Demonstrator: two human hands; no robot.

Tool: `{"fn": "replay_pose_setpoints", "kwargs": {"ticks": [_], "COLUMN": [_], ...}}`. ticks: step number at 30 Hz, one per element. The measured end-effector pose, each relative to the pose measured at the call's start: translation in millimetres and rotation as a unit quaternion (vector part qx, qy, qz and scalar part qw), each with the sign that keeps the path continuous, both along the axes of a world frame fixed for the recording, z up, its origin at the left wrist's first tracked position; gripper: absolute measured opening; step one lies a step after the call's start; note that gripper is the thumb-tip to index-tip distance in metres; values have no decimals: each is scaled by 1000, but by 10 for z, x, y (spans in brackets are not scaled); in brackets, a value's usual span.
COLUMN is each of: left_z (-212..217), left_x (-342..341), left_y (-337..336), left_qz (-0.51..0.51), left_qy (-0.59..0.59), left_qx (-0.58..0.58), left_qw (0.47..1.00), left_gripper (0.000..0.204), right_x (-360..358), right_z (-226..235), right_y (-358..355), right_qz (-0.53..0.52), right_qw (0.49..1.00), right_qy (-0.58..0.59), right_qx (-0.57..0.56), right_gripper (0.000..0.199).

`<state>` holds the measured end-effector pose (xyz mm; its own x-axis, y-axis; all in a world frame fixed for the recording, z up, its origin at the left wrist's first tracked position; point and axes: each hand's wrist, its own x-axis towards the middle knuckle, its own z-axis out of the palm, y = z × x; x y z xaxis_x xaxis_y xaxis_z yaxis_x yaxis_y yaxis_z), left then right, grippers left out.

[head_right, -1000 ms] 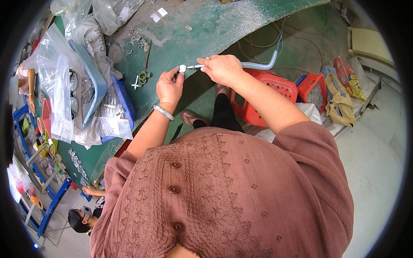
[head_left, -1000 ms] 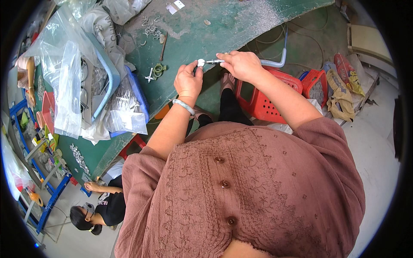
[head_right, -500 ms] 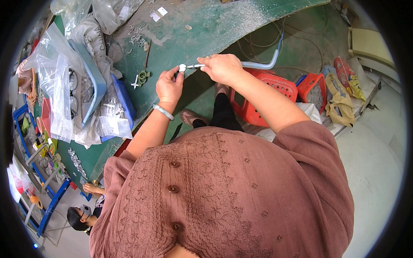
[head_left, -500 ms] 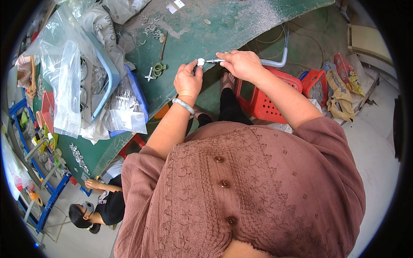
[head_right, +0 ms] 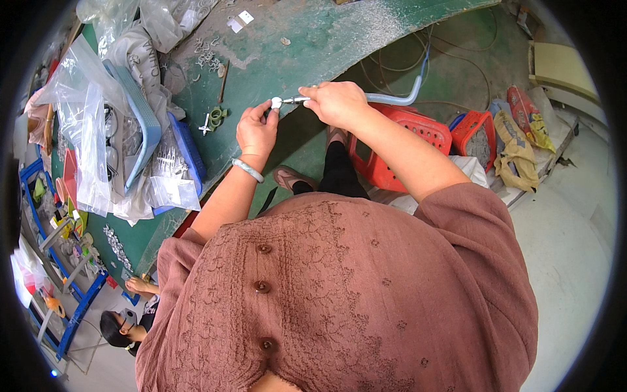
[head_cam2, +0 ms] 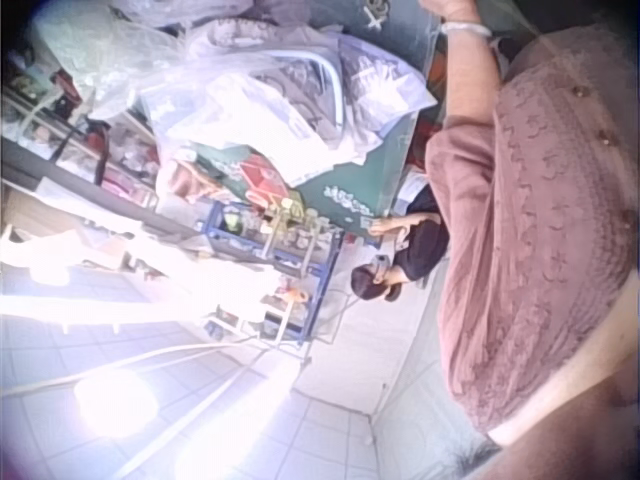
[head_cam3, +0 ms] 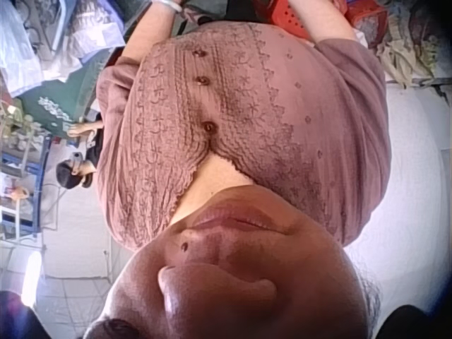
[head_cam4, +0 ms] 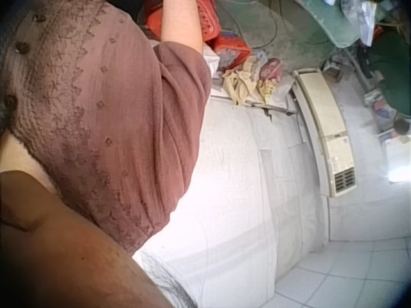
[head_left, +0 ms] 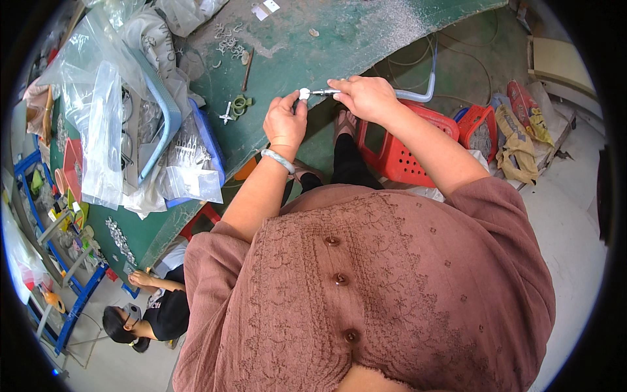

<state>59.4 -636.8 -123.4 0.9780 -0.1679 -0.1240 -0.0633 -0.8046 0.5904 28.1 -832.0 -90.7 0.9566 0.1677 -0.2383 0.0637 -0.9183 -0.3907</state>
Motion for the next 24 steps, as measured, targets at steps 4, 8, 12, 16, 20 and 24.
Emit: {"fn": "replay_pose_setpoints", "kwargs": {"ticks": [4, 8, 12, 16, 20, 24], "left_z": [-14, 0, -12, -6, -8, -13], "left_x": [-3, -5, -6, -5, -6, -2], "left_y": [-2, -1, 5, 4, -2, 3], "left_qz": [3, 3, 1, 0, -1, -3], "left_qy": [-12, 8, 3, -1, -20, -21], "left_qx": [2, -1, -5, -4, -4, -1], "left_qw": [1000, 1000, 1000, 1000, 1000, 1000], "left_gripper": [20, 20, 20, 20, 20, 20], "right_x": [-3, -5, -1, -3, 1, 2], "right_z": [-7, -32, -28, -19, -3, 7], "right_y": [-3, -6, -7, -6, -5, 0], "right_qz": [-2, 0, 1, 1, 2, 0], "right_qw": [1000, 1000, 1000, 1000, 1000, 1000], "right_qy": [-3, -7, -6, -8, -4, -1], "right_qx": [4, 2, 1, 1, -1, -1], "right_gripper": [33, 33, 33, 33, 33, 33]}}
